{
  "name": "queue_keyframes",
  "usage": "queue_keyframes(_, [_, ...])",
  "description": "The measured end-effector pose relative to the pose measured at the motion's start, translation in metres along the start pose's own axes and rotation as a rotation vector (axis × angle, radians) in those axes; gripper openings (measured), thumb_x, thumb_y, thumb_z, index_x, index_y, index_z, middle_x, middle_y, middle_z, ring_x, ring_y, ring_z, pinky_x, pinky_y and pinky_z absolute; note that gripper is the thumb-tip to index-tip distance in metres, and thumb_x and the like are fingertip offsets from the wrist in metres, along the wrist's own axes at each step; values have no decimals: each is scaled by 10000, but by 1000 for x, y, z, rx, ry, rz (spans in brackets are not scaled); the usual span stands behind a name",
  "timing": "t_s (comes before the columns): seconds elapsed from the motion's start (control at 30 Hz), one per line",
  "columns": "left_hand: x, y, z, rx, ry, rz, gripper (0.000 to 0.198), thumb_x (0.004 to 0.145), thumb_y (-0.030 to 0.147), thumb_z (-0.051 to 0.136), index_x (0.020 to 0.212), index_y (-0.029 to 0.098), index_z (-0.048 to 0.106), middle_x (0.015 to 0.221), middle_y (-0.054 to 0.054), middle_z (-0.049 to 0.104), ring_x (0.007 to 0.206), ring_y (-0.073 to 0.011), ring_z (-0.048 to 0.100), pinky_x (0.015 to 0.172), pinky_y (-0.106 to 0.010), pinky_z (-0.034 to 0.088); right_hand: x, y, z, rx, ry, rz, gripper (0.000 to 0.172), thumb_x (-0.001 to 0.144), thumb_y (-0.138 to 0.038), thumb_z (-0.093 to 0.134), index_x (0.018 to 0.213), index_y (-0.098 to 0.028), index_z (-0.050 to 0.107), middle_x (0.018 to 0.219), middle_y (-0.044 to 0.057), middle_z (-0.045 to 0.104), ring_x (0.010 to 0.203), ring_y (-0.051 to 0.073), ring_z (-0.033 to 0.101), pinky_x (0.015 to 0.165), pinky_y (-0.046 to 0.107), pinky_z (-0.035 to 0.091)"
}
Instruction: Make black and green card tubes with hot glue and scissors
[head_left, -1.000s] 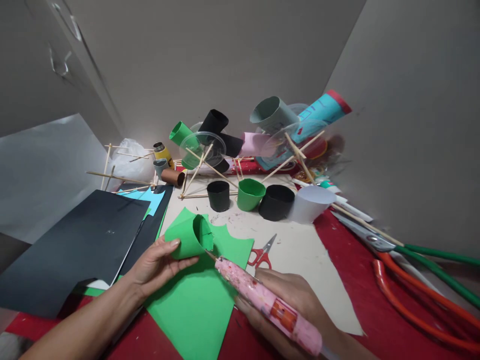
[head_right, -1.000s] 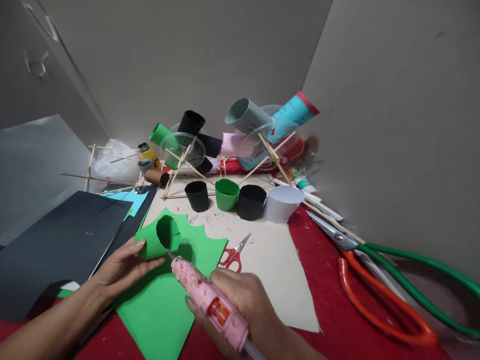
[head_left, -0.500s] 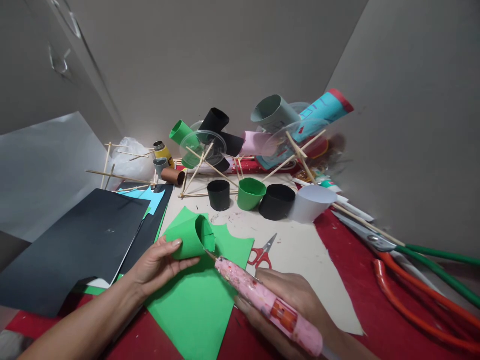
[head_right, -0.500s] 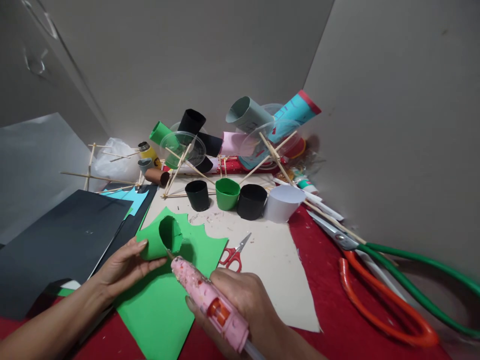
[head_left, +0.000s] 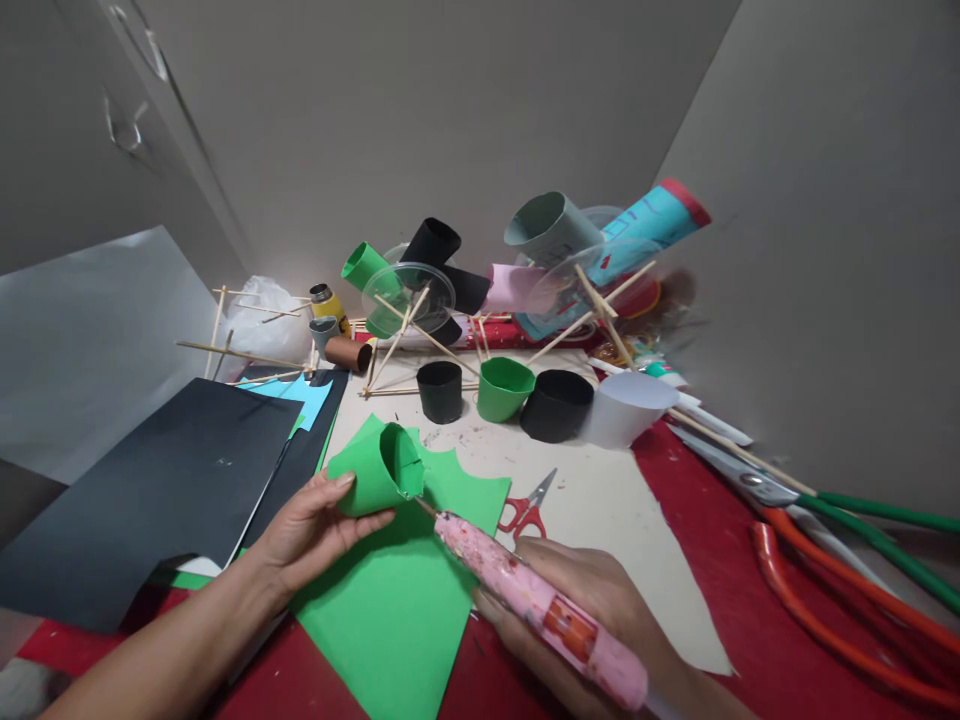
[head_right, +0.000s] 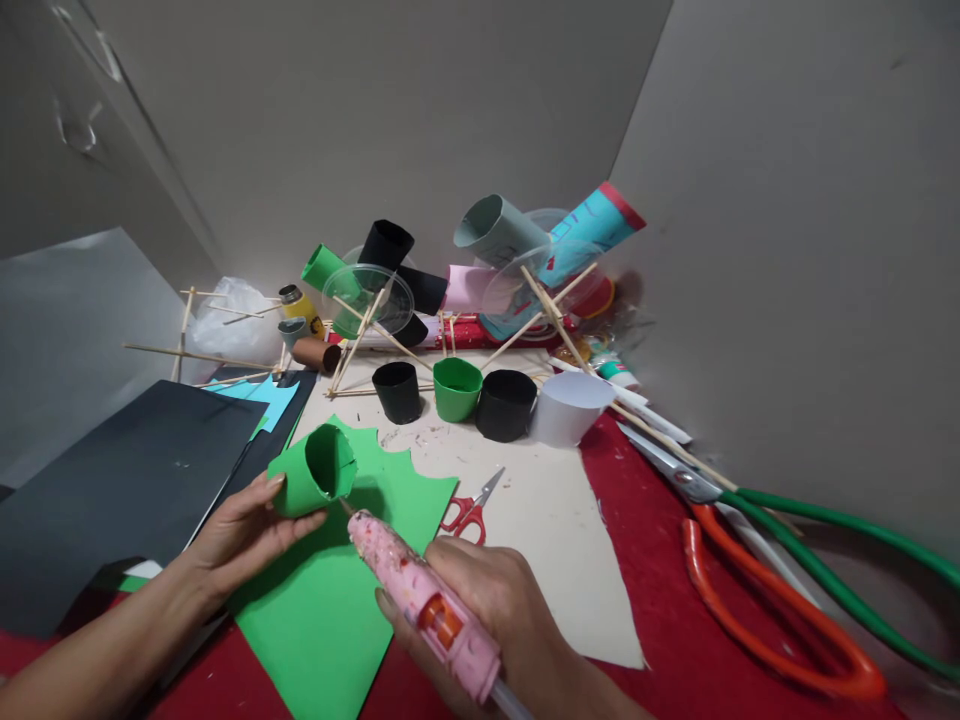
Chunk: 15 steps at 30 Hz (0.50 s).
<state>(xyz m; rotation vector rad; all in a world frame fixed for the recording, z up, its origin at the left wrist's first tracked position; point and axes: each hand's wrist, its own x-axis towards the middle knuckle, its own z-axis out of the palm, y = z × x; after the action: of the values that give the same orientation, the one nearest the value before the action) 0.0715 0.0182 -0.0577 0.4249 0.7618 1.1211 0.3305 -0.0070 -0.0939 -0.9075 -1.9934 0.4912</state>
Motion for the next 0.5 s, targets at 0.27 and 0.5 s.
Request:
queue_keyframes(0.27, [0,1,1,-8,42,14,146,739,115,799,807,144,672,897,-59,759,883,-227,732,805,-390,629,13,-13,-17,2,-35,36,247,947,-286,531,728,-189,589,588,-2,550,482,129,533,457,248,434])
queue_keyframes(0.5, [-2,1,4,57,94,11,152,716,103,814,780,122,679,801,-46,729,783,-198,717,761,-387,639,16,-18,-18,53,10,-30,141,913,-202,569,784,-198,625,664,25,615,576,158,596,495,253,480])
